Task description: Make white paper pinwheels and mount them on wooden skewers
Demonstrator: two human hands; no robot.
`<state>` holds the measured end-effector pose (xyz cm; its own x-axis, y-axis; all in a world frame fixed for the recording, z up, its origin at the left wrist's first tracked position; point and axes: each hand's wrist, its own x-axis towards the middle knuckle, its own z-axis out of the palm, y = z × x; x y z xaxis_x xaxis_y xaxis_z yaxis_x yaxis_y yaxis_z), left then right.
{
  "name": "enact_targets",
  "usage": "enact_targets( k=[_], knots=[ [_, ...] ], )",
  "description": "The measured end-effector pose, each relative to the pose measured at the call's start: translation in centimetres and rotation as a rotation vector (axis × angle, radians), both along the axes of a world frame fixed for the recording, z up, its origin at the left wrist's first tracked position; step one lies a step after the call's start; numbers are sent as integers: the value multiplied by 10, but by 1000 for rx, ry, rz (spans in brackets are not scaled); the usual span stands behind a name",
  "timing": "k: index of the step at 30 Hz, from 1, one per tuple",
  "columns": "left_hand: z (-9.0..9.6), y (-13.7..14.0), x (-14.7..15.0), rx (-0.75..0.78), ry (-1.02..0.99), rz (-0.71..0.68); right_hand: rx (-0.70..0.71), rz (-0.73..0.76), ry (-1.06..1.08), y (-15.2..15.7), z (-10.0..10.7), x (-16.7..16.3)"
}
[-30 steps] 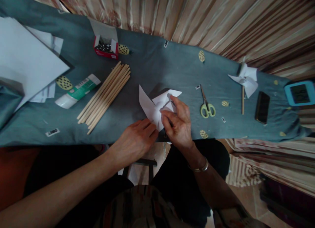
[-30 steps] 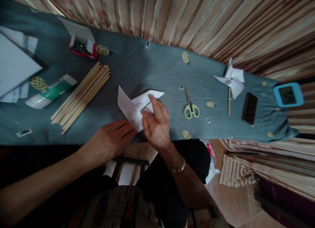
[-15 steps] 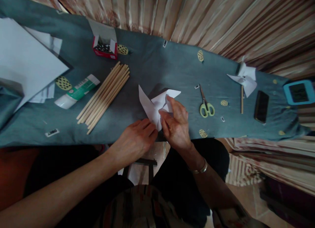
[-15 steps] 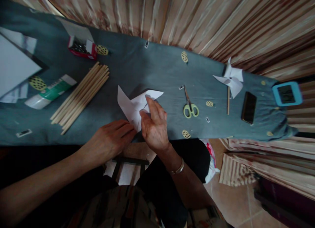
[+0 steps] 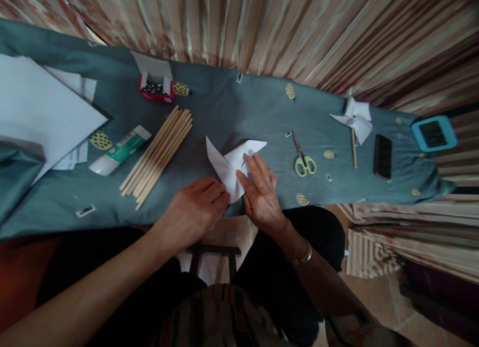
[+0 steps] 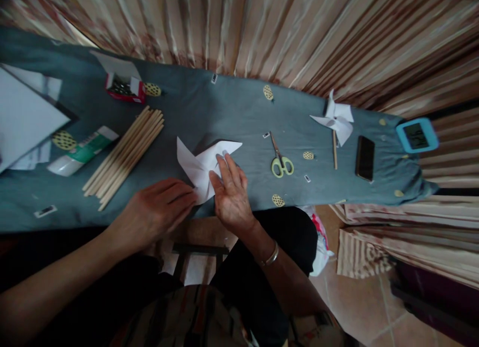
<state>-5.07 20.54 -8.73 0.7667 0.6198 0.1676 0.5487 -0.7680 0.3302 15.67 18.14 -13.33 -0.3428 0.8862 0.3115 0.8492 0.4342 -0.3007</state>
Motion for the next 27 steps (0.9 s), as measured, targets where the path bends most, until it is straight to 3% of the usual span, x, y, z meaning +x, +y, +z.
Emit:
enact_targets(
  k=[5,8,12,16,20,23,27],
  knots=[
    [-3,12,-20,16,-153,113,-1,21,-10,2,4,1],
    [-9,18,-30,-98,-280,209,-10,13,3,4,5,0],
    [-11,18,-34,-437,-432,430,-9,-20,9,8,4,-2],
    [-9,10,-25,-962,-772,668,28,-31,-10,13,3,-2],
    [-8,3,-9,-1421,-1128,727,71,-36,-25,17,1,1],
    [-6,2,1,-1584,-1182,752,89,-29,-13,18,1,2],
    [-3,6,12,-1638,-1220,743,70,-36,44,19,2,3]
  ],
)
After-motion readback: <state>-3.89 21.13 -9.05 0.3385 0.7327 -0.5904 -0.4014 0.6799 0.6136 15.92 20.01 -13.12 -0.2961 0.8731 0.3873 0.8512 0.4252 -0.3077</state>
